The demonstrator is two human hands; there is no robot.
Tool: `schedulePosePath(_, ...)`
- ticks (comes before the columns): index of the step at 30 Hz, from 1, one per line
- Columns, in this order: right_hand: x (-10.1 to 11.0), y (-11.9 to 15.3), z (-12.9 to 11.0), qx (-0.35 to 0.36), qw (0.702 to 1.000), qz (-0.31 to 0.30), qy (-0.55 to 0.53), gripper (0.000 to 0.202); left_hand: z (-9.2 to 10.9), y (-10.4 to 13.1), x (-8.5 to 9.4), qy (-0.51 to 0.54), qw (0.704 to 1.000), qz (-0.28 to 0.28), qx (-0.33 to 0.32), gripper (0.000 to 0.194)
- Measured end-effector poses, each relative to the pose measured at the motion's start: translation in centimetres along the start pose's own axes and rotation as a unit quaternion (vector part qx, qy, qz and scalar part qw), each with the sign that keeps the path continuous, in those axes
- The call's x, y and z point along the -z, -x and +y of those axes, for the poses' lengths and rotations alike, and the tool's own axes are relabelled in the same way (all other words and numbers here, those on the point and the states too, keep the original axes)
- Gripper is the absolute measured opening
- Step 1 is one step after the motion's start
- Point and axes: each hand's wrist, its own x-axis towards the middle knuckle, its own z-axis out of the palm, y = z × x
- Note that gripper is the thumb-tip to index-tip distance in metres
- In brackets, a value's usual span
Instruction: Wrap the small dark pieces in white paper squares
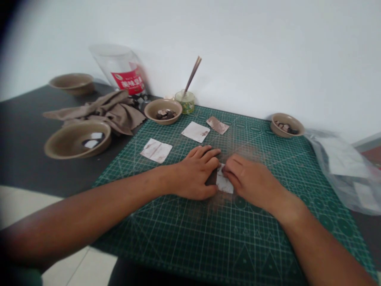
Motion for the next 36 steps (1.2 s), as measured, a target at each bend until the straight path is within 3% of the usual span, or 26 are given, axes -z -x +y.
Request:
schedulePosePath(3,0.29,0.29,0.44,-0.013,1.000,-0.019,0.003,0.015,0.01,0.01,-0.02,0.000,1.000,0.004,0.001,0.058)
schedulePosePath(6,0.27,0.40,0.09,0.038,0.997,-0.054,-0.041,0.014,0.03,0.05,-0.03,0.001,1.000,0.003,0.000,0.057)
schedulePosePath(8,0.11,0.29,0.00,0.047,0.998,-0.033,-0.038,0.015,0.04,0.06,-0.04,-0.001,1.000,0.005,0.000,0.058)
schedulePosePath(11,0.22,0.31,0.56,0.004,1.000,0.006,0.018,0.019,0.03,0.06,-0.10,-0.003,1.000,0.010,0.002,0.058)
schedulePosePath(13,0.58,0.55,0.87,-0.005,0.999,-0.021,0.027,0.019,0.03,0.06,-0.15,0.001,1.000,0.010,0.003,0.057)
schedulePosePath(17,0.86,0.69,0.29,0.053,0.994,-0.088,-0.044,0.018,0.00,0.05,-0.16,0.005,1.000,0.004,-0.004,0.059)
schedulePosePath(19,0.66,0.48,0.05,0.057,0.995,-0.067,-0.045,0.019,0.00,0.04,-0.11,0.003,1.000,0.004,-0.005,0.060)
schedulePosePath(22,0.58,0.38,0.37,0.011,1.000,-0.022,0.002,0.020,0.02,0.02,-0.05,0.001,1.000,0.003,0.001,0.059)
schedulePosePath(24,0.78,0.53,0.57,0.006,0.999,-0.043,0.000,0.018,0.03,0.01,-0.06,0.003,1.000,0.000,0.001,0.058)
schedulePosePath(27,0.87,0.58,0.26,0.055,0.993,-0.093,-0.053,0.017,0.02,0.00,-0.17,0.005,1.000,0.001,-0.005,0.060)
schedulePosePath(29,0.62,0.35,0.02,0.069,0.993,-0.075,-0.053,0.019,0.00,0.00,-0.23,0.002,1.000,0.005,-0.006,0.061)
schedulePosePath(32,0.28,0.11,0.27,0.019,1.000,-0.014,0.002,0.020,-0.02,0.00,-0.23,0.000,1.000,0.003,-0.004,0.060)
schedulePosePath(36,0.44,0.51,0.54,0.012,0.999,-0.053,0.000,0.016,-0.01,-0.02,-0.18,0.001,1.000,0.001,-0.005,0.060)
